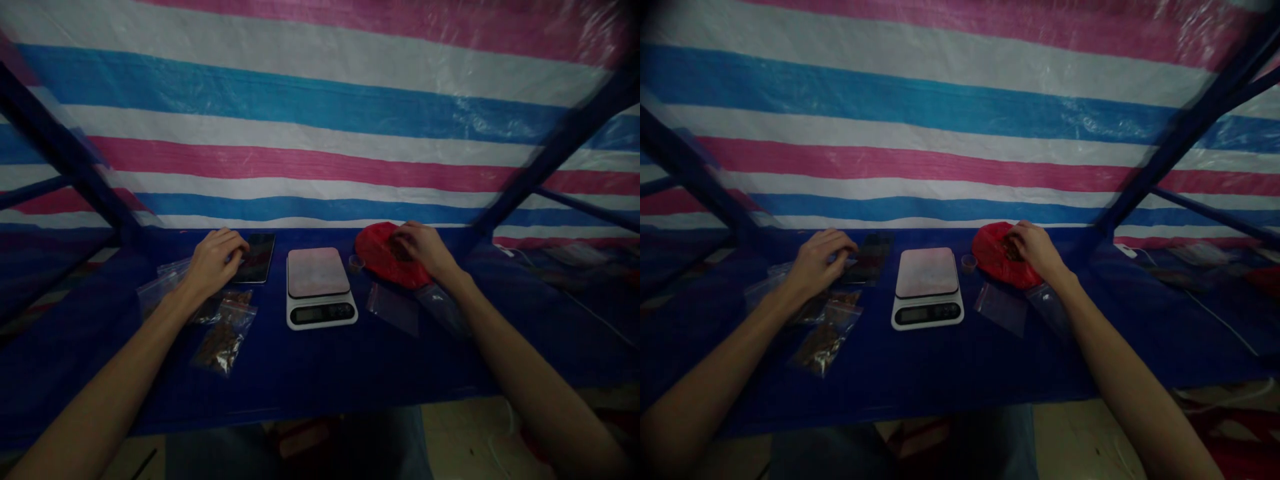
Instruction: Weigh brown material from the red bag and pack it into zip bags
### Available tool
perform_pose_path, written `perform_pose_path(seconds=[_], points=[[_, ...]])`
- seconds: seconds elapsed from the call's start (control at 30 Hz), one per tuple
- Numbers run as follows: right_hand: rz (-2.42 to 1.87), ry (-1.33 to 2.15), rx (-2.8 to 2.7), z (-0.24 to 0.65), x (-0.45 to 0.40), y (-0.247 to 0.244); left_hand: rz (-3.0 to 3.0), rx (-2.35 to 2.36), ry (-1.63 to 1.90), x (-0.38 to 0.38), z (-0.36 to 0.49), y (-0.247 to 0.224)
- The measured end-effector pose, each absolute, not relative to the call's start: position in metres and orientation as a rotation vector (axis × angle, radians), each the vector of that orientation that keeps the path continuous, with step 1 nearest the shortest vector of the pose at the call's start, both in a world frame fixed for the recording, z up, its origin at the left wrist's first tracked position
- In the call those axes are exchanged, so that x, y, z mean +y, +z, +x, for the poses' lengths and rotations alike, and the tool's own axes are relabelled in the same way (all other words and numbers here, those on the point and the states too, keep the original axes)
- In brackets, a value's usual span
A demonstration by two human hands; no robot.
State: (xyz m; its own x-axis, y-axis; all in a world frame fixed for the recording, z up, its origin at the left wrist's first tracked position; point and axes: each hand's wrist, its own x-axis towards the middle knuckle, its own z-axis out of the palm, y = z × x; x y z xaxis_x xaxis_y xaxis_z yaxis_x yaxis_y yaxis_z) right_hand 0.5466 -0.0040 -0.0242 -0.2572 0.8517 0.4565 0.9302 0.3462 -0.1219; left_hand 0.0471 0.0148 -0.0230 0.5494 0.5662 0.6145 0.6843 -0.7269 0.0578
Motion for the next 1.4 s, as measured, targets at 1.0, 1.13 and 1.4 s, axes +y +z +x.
perform_pose_path(seconds=[1.0,1.13,1.4], points=[[-1.149,0.308,-2.093,0.452,-0.036,-0.032,-2.604,-1.036,-0.904,0.016,0.051,-0.025],[-1.150,0.302,-2.070,0.451,-0.037,-0.031,-2.619,-1.085,-0.897,0.016,0.050,-0.025],[-1.139,0.335,-2.180,0.455,-0.046,-0.016,-2.619,-1.077,-0.920,0.017,0.049,-0.025]])
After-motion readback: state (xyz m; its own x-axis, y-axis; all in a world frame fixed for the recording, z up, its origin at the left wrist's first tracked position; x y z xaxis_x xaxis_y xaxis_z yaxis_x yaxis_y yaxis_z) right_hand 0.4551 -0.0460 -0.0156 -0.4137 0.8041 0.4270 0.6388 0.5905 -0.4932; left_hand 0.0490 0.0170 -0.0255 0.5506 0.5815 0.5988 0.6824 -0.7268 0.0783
